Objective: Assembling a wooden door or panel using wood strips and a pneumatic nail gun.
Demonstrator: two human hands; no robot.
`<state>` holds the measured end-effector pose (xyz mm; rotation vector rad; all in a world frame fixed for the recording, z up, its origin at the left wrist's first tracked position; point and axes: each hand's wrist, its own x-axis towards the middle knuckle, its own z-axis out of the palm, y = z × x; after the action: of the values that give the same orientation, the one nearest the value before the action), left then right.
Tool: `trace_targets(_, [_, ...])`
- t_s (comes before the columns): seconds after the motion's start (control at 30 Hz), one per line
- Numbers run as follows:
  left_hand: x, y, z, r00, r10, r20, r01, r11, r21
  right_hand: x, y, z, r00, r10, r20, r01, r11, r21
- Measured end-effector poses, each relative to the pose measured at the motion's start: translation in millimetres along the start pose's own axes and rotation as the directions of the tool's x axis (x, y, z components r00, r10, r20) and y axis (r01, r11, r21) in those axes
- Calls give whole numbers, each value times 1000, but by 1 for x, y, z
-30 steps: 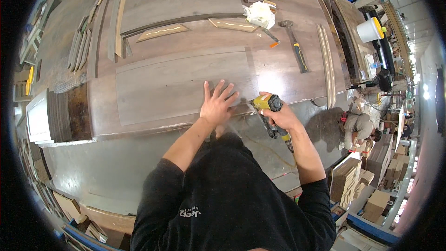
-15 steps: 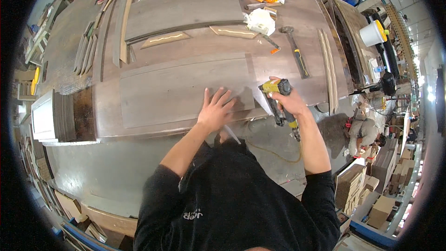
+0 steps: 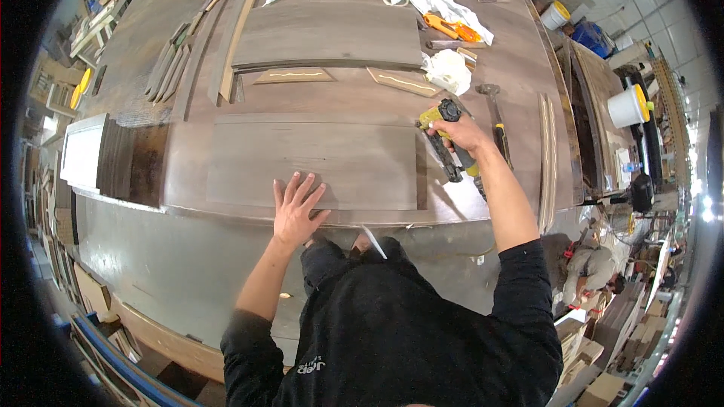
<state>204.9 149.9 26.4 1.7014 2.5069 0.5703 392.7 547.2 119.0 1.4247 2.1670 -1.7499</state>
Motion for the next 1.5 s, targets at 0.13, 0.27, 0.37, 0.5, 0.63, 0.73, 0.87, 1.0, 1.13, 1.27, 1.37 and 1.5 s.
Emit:
trace_targets(0.13, [0,0,0,1000,2,-6,-2,1000,-22,8,-10,0,999,11,32,-10,999,-35])
trace_targets(0.27, [1,1,0,1000,6,-15,-7,999,-37,8,-12,-3,997,14,71,-14,1000,-7])
trace_targets(0.37, [0,1,2,1000,6,-30,-8,999,-36,8,-15,-2,997,-9,76,9,1000,-3])
trace_targets(0.5, [0,-1,2,999,16,-32,-17,1000,-21,6,-24,0,997,-7,82,12,998,-62])
trace_targets(0.63, [0,1,1,1000,4,-26,-5,1000,-27,3,-37,2,992,-35,123,40,999,-37])
trace_targets(0.73, [1,1,1,1000,8,-25,-9,1000,-28,12,-36,1,989,-78,128,75,997,29])
trace_targets(0.87, [-1,1,0,1000,-2,-9,2,1000,-26,16,-44,7,987,-53,151,52,999,12])
trace_targets(1.0, [-1,2,0,1000,-6,-7,6,1000,-23,26,-37,4,989,-44,142,52,997,-49])
trace_targets(1.13, [-1,1,0,1000,1,-4,-1,1000,-26,19,-48,7,989,24,147,-14,997,-71])
trace_targets(1.27, [-4,0,-3,1000,-8,6,8,999,-50,5,-48,13,996,17,85,-17,1000,-6])
trace_targets(1.37, [-6,-9,-8,1000,14,12,-13,996,-88,-19,-39,15,994,-83,68,77,993,92])
trace_targets(1.5, [-29,-62,-37,992,-127,-12,126,992,-30,-67,-28,25,991,-89,102,67,977,201])
